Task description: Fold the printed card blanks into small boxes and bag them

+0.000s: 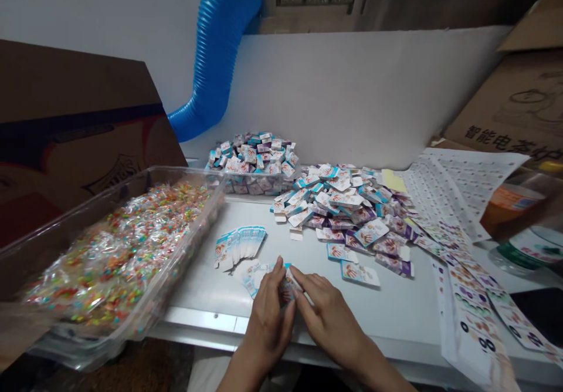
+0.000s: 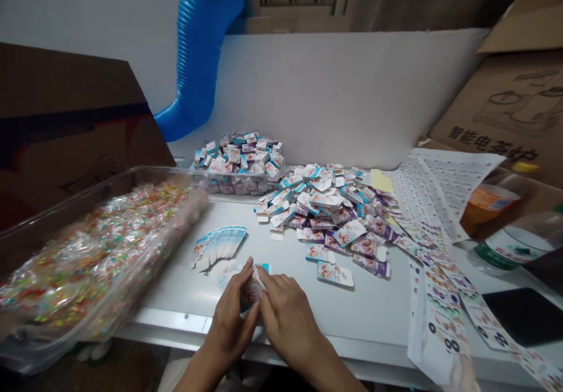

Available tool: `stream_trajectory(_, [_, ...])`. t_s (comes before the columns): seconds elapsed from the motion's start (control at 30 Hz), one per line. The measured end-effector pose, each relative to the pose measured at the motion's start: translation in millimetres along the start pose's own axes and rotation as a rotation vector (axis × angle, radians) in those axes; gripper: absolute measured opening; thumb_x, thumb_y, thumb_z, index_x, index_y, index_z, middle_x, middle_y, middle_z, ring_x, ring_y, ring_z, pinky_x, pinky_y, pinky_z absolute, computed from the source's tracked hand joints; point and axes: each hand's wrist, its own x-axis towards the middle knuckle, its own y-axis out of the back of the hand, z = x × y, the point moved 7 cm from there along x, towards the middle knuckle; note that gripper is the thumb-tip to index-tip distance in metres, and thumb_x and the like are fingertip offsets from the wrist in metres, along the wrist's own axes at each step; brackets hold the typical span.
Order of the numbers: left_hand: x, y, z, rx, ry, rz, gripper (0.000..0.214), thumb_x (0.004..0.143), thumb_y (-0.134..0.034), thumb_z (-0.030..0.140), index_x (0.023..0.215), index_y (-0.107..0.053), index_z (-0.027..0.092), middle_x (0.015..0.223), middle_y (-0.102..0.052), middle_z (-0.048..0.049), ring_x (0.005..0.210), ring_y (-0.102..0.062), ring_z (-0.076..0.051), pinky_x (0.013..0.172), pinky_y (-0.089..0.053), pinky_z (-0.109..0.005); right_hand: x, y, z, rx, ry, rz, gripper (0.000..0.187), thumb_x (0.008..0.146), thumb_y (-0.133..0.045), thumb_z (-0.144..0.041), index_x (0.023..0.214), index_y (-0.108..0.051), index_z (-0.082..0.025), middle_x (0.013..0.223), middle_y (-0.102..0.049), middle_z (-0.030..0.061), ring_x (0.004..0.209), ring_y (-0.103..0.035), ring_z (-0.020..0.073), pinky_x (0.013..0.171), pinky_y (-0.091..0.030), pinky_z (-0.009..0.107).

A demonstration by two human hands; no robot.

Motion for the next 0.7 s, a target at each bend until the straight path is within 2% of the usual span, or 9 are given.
stream_trajectory(0.1, [-4.0,10.3,-3.1,0.028,0.037,-0.05,0.067,0.081,-0.056,0.025,0.137,-0.021,0.013,0.131,-0.042,-0.0183,0.119,-0.044,-0.025,0.095,-0.043,-0.042,15.3,15.2,32.3,0.269,-0.084,-0.107,0.041,0.082,-0.05,-0.024,0.122,-0.053,-0.021,0.093,-0.068,0.0079,0.084,-0.061,0.022,0.076,-0.048,0.036])
stream_trajectory(0.13, [-5.1,16.9,-7.4,0.045,0.07,-0.023,0.067,0.08,-0.057,0.027,0.136,-0.023,0.014,0.129,-0.045,-0.018,0.117,-0.046,-0.026,0.094,-0.043,-0.043,21.3,25.3,50.1,0.382,-0.173,-0.037,0.041,0.083,-0.049,-0.03,0.122,-0.053,-0.02,0.093,-0.068,0.0082,0.083,-0.061,0.0217,0.076,-0.048,0.036])
stream_trajectory(0.17, [-6.1,25.0,-13.1,0.062,0.112,0.032,0.064,0.08,-0.058,0.028,0.134,-0.027,0.014,0.126,-0.048,-0.0173,0.114,-0.049,-0.026,0.093,-0.044,-0.043,25.4,36.4,70.2,0.497,-0.287,0.098,0.044,0.085,-0.045,-0.037,0.125,-0.05,-0.018,0.094,-0.068,0.0094,0.082,-0.062,0.0217,0.074,-0.049,0.037])
stream_trajectory(0.23, [-7.9,40.0,-26.3,0.076,0.21,0.174,0.051,0.083,-0.054,0.028,0.129,-0.035,0.016,0.118,-0.053,-0.0144,0.105,-0.055,-0.023,0.089,-0.046,-0.041,30.1,44.7,94.2,0.614,-0.372,0.293,0.053,0.088,-0.038,-0.045,0.135,-0.036,-0.02,0.11,-0.063,0.0111,0.093,-0.06,0.022,0.077,-0.048,0.038])
stream_trajectory(0.27, [-8.5,44.9,-32.3,0.072,0.254,0.232,0.046,0.084,-0.053,0.028,0.126,-0.038,0.017,0.115,-0.056,-0.013,0.101,-0.058,-0.022,0.087,-0.047,-0.04,33.3,38.3,95.5,0.571,-0.352,0.269,0.057,0.086,-0.042,-0.047,0.136,-0.034,-0.021,0.117,-0.059,0.0111,0.099,-0.058,0.0224,0.08,-0.047,0.038])
stream_trajectory(0.37, [-7.5,48.0,-41.8,0.043,0.341,0.29,0.037,0.085,-0.05,0.03,0.12,-0.044,0.018,0.111,-0.06,-0.0105,0.095,-0.061,-0.021,0.084,-0.049,-0.039,40.5,-9.4,63.7,0.193,-0.03,-0.063,0.062,0.076,-0.059,-0.046,0.131,-0.043,-0.021,0.127,-0.052,0.0118,0.111,-0.048,0.0273,0.091,-0.039,0.044])
stream_trajectory(0.47, [-7.2,44.7,-40.8,0.009,0.397,0.279,0.034,0.085,-0.05,0.033,0.114,-0.049,0.018,0.106,-0.062,-0.0095,0.091,-0.062,-0.02,0.082,-0.049,-0.037,38.8,-48.4,38.9,-0.171,0.19,-0.185,0.046,0.08,-0.058,-0.039,0.121,-0.052,-0.019,0.122,-0.055,0.0122,0.107,-0.048,0.0279,0.088,-0.038,0.044])
stream_trajectory(0.57, [-10.9,35.1,-44.5,-0.083,0.53,0.25,0.028,0.083,-0.05,0.039,0.101,-0.058,0.019,0.093,-0.067,-0.0064,0.08,-0.064,-0.019,0.074,-0.051,-0.033,42.0,-57.7,30.0,-0.411,0.285,-0.112,0.022,0.089,-0.046,-0.023,0.101,-0.06,-0.013,0.099,-0.064,0.0122,0.088,-0.054,0.0228,0.076,-0.041,0.037])
stream_trajectory(0.7, [-13.1,3.6,-59.8,-0.461,0.82,0.173,0.036,0.079,-0.053,0.047,0.095,-0.06,0.016,0.084,-0.068,-0.0062,0.073,-0.065,-0.02,0.065,-0.052,-0.03,35.8,-40.4,12.5,-0.483,0.395,0.182,0.021,0.089,-0.041,-0.012,0.086,-0.062,-0.012,0.087,-0.065,0.0122,0.08,-0.054,0.0209,0.073,-0.04,0.036])
